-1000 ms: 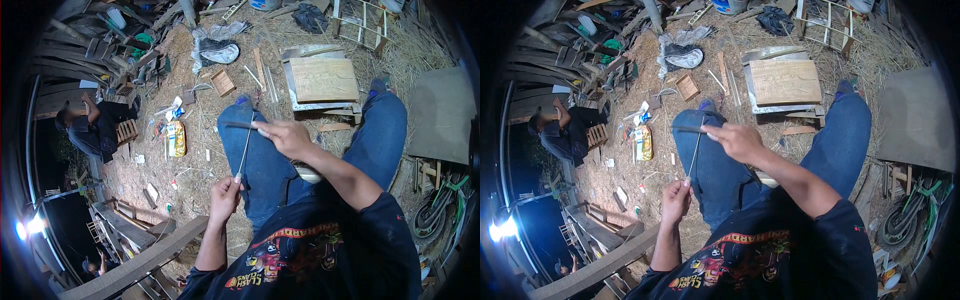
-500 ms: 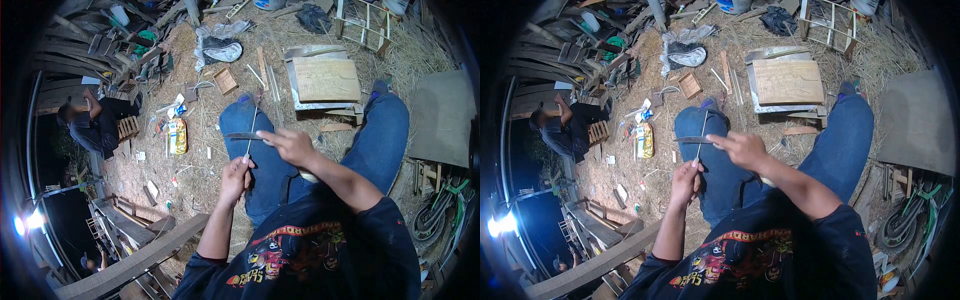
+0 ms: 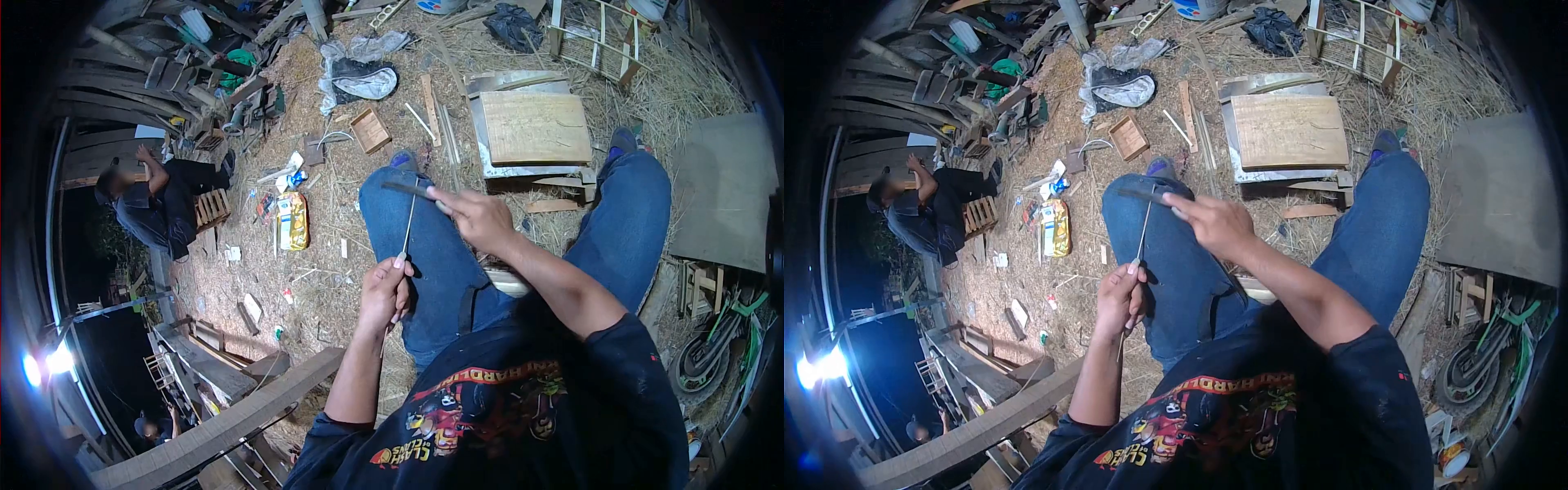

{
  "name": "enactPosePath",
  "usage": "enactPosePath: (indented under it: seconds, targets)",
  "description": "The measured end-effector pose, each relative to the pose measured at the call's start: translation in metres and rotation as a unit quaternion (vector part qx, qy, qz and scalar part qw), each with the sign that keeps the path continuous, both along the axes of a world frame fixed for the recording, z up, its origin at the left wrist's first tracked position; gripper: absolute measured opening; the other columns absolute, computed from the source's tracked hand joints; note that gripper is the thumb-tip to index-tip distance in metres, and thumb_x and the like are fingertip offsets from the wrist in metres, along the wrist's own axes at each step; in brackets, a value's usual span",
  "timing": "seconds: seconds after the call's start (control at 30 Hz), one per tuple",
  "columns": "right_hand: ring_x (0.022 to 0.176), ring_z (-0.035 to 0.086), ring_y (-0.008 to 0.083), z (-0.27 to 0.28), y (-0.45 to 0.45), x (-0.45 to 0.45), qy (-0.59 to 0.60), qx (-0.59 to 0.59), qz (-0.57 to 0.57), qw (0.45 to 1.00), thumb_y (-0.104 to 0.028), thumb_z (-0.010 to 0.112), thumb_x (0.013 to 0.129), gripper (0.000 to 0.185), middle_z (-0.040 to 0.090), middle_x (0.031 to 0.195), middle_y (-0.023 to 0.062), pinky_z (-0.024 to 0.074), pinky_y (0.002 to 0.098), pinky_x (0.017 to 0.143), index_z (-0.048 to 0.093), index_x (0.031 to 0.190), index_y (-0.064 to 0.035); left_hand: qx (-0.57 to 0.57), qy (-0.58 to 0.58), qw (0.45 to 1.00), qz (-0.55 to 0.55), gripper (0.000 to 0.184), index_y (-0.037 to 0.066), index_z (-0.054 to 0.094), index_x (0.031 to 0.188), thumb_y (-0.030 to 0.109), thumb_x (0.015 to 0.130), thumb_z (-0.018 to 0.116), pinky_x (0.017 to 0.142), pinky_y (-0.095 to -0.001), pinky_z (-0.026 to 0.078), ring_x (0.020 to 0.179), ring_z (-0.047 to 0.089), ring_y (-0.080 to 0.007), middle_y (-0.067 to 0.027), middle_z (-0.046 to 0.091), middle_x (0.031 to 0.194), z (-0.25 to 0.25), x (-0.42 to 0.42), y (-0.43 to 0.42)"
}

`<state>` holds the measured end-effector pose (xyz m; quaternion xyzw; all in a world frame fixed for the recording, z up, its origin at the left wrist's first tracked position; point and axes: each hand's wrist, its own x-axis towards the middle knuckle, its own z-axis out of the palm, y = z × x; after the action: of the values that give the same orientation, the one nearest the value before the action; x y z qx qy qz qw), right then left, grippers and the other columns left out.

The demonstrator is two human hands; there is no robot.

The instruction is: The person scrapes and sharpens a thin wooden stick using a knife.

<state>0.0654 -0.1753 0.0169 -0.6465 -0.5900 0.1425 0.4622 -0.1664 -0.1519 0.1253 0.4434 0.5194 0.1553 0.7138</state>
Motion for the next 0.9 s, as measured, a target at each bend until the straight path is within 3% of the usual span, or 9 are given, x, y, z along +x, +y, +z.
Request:
enactPosePath:
  seconds: [0.13,0.3,0.5,0.6,0.63,0.73,0.77,0.8,0.9]
  targets:
    - [0.061,0.065,0.0237,0.008,-0.015,-0.01,-0.064,-0.023,0.1,0.993,-0.029,0.063,0.102,0.036,0.062,0.075,0.0037,0.0533,0.0398,0.054,0.07,0.136,-0.0388,-0.005,-0.008,1.0,0.001,0.029,0.004,0.057,0.099,0.026,0.114,0.046,0.03,-0.0256,0.028,0.028,0.032,-0.0099,0.0008,0.042,0.047,-0.006,0.0,0.002]
    - [0.063,0.065,0.0258,0.004,-0.007,-0.008,-0.012,0.008,0.074,0.997,-0.024,0.064,0.101,0.038,0.065,0.075,0.0067,0.0524,0.0398,0.054,0.071,0.137,-0.0332,-0.028,-0.053,0.998,0.023,0.031,0.003,0.06,0.097,0.026,0.114,0.047,0.031,-0.0255,0.03,0.029,0.033,-0.0091,0.0005,0.043,0.046,-0.008,-0.005,0.003]
    - [0.08,0.071,0.0301,-0.005,0.009,0.011,0.013,-0.113,0.005,0.993,-0.027,0.057,0.105,0.04,0.071,0.088,0.0085,0.0574,0.0445,0.07,0.065,0.143,-0.0377,-0.023,-0.057,0.998,0.011,0.031,0.002,0.06,0.097,0.023,0.114,0.046,0.032,-0.0256,0.031,0.029,0.034,-0.0094,-0.0002,0.044,0.046,-0.004,-0.009,-0.005]
    - [0.105,0.075,0.0224,0.006,0.009,-0.001,0.239,-0.049,-0.032,0.969,-0.032,0.067,0.103,0.042,0.076,0.116,0.0171,0.0576,0.034,0.09,0.067,0.142,-0.0165,-0.013,-0.062,0.998,0.01,0.031,0.001,0.061,0.098,0.023,0.114,0.045,0.032,-0.0257,0.032,0.03,0.036,-0.0093,-0.0007,0.045,0.046,-0.005,-0.012,-0.005]
    - [0.113,0.072,0.019,0.011,0.009,0.0,0.324,-0.041,-0.022,0.945,-0.035,0.076,0.098,0.051,0.075,0.123,0.0185,0.0537,0.0314,0.098,0.068,0.137,-0.0033,-0.02,-0.071,0.997,0.0,0.032,0.001,0.061,0.099,0.023,0.114,0.045,0.033,-0.0253,0.033,0.03,0.037,-0.0092,-0.0008,0.045,0.046,-0.005,-0.013,-0.006]
    - [0.108,0.068,0.0129,0.03,0.007,0.009,0.453,-0.121,0.062,0.881,-0.027,0.073,0.102,0.049,0.076,0.118,0.012,0.0518,0.0298,0.1,0.065,0.14,0.0017,-0.033,-0.083,0.995,-0.044,0.033,0.001,0.061,0.099,0.025,0.114,0.045,0.035,-0.0244,0.034,0.031,0.039,-0.0091,-0.0013,0.048,0.047,-0.006,-0.015,-0.008]
    - [0.091,0.066,0.0079,0.038,0.007,0.008,0.45,-0.099,0.052,0.886,-0.027,0.073,0.102,0.037,0.075,0.101,0.0045,0.0532,0.0262,0.085,0.073,0.124,0.0028,-0.035,-0.084,0.993,-0.074,0.033,0.001,0.061,0.099,0.026,0.115,0.045,0.036,-0.0238,0.034,0.032,0.04,-0.009,-0.0017,0.049,0.048,-0.007,-0.013,-0.009]
    - [0.091,0.066,0.0079,0.039,0.006,0.011,0.446,-0.101,0.048,0.888,-0.027,0.073,0.102,0.037,0.075,0.101,0.0045,0.0532,0.0262,0.085,0.073,0.124,0.0028,-0.038,-0.089,0.992,-0.077,0.033,0.001,0.061,0.099,0.026,0.115,0.045,0.036,-0.0238,0.034,0.032,0.04,-0.009,-0.0017,0.049,0.048,-0.007,-0.01,-0.01]
    - [0.065,0.051,0.0026,0.049,0.004,0.014,0.513,-0.134,0.045,0.847,-0.028,0.072,0.103,0.027,0.061,0.075,-0.0051,0.0403,0.0221,0.06,0.069,0.089,-0.0044,-0.047,-0.075,0.991,-0.102,0.035,0.001,0.061,0.1,0.029,0.115,0.046,0.038,-0.0226,0.034,0.034,0.042,-0.0086,-0.0023,0.053,0.053,-0.005,0.0,-0.011]
